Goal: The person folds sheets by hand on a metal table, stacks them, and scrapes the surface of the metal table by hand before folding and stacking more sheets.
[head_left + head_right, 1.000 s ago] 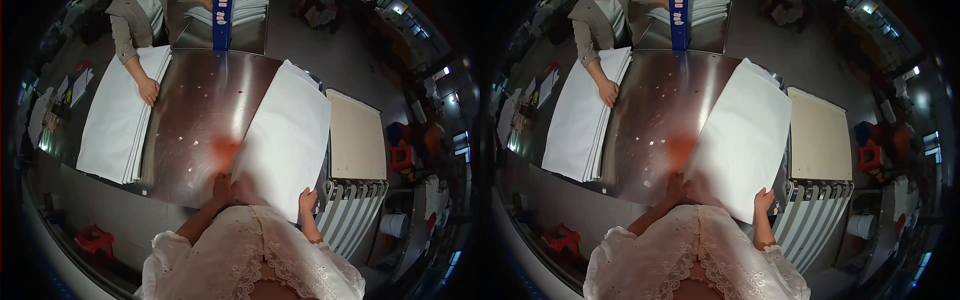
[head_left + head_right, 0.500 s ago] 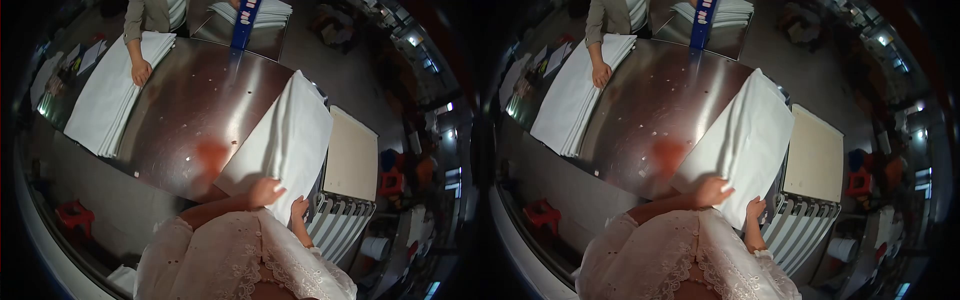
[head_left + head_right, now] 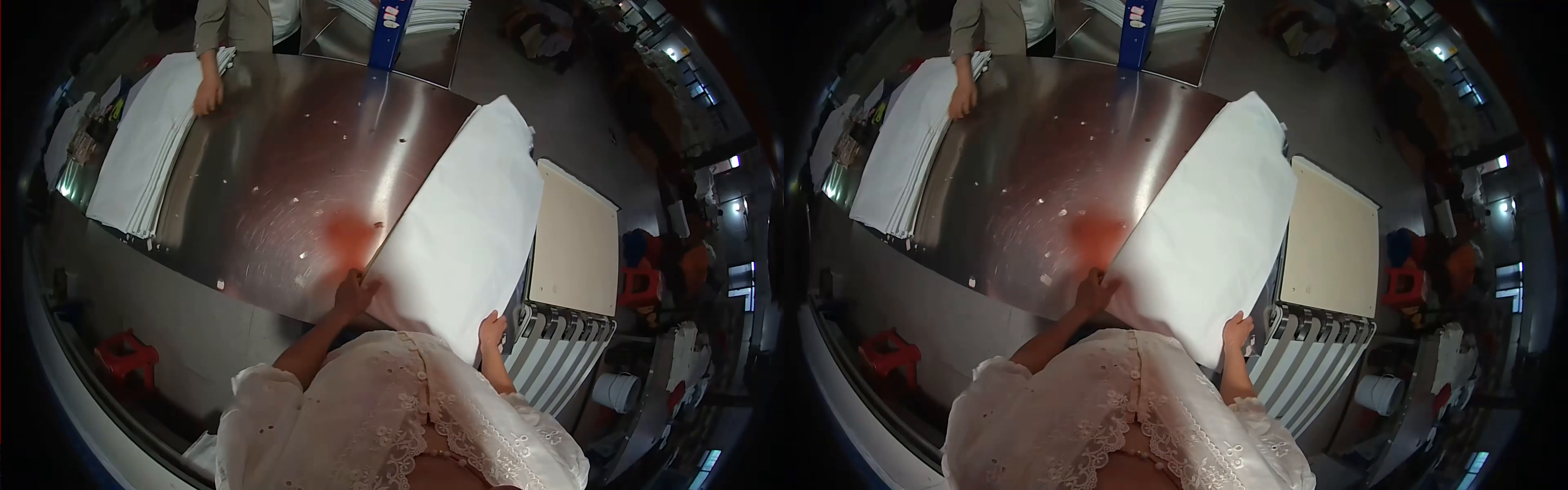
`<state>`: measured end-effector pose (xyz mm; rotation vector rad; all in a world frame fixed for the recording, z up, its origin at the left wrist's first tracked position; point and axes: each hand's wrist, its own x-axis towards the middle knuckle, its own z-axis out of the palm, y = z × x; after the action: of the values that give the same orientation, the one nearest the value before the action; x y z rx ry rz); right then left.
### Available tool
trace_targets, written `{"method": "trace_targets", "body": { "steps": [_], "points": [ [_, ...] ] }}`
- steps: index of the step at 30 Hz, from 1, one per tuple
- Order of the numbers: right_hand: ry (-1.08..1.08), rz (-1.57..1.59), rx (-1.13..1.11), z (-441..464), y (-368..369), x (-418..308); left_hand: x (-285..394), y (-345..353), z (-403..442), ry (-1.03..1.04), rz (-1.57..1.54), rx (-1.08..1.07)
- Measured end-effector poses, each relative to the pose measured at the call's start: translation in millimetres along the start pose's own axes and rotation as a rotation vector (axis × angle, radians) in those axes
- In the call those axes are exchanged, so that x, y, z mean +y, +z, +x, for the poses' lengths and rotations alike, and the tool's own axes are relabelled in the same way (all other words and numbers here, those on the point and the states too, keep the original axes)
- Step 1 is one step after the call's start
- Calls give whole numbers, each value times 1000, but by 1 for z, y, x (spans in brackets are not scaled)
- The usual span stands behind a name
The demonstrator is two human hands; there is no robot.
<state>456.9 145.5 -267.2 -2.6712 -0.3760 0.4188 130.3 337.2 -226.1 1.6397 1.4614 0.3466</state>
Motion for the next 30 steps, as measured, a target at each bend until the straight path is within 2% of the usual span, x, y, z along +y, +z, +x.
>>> {"method": "trace_targets", "body": {
  "steps": [3, 6, 9, 12, 13, 15, 17, 19, 22, 25, 26, 30],
  "points": [
    [-1, 8, -3, 1, -1, 1, 5, -1, -4, -21, -23, 23],
    [19, 52, -49, 4, -1, 2, -6, 11, -6, 244, 243, 257],
    [82, 160, -114, 7, -5, 2, -8, 11, -4, 320, 337, 293],
    [137, 348, -193, 14, -5, 12, -16, 7, 11, 205, -92, -178],
    [151, 405, -200, 24, 1, 24, -12, 6, 8, 215, -144, -190],
    [215, 530, -272, 27, 2, 27, 42, -14, -15, 239, -248, -215],
    [309, 655, -402, 15, -22, 7, 85, -8, -30, 278, -12, -208],
    [315, 748, -512, 29, -16, 30, 122, -5, -39, 549, -132, -200],
    [355, 835, -646, 15, -35, 10, 150, -16, -51, 534, -363, -274],
    [392, 860, -647, -2, -43, -1, 141, -36, -54, 427, -281, -361],
    [382, 846, -611, 0, -34, 9, 123, -32, -52, 563, -325, -207],
    [283, 578, -360, -26, -14, 12, 58, -61, -53, 291, -409, -290]
  ]
}}
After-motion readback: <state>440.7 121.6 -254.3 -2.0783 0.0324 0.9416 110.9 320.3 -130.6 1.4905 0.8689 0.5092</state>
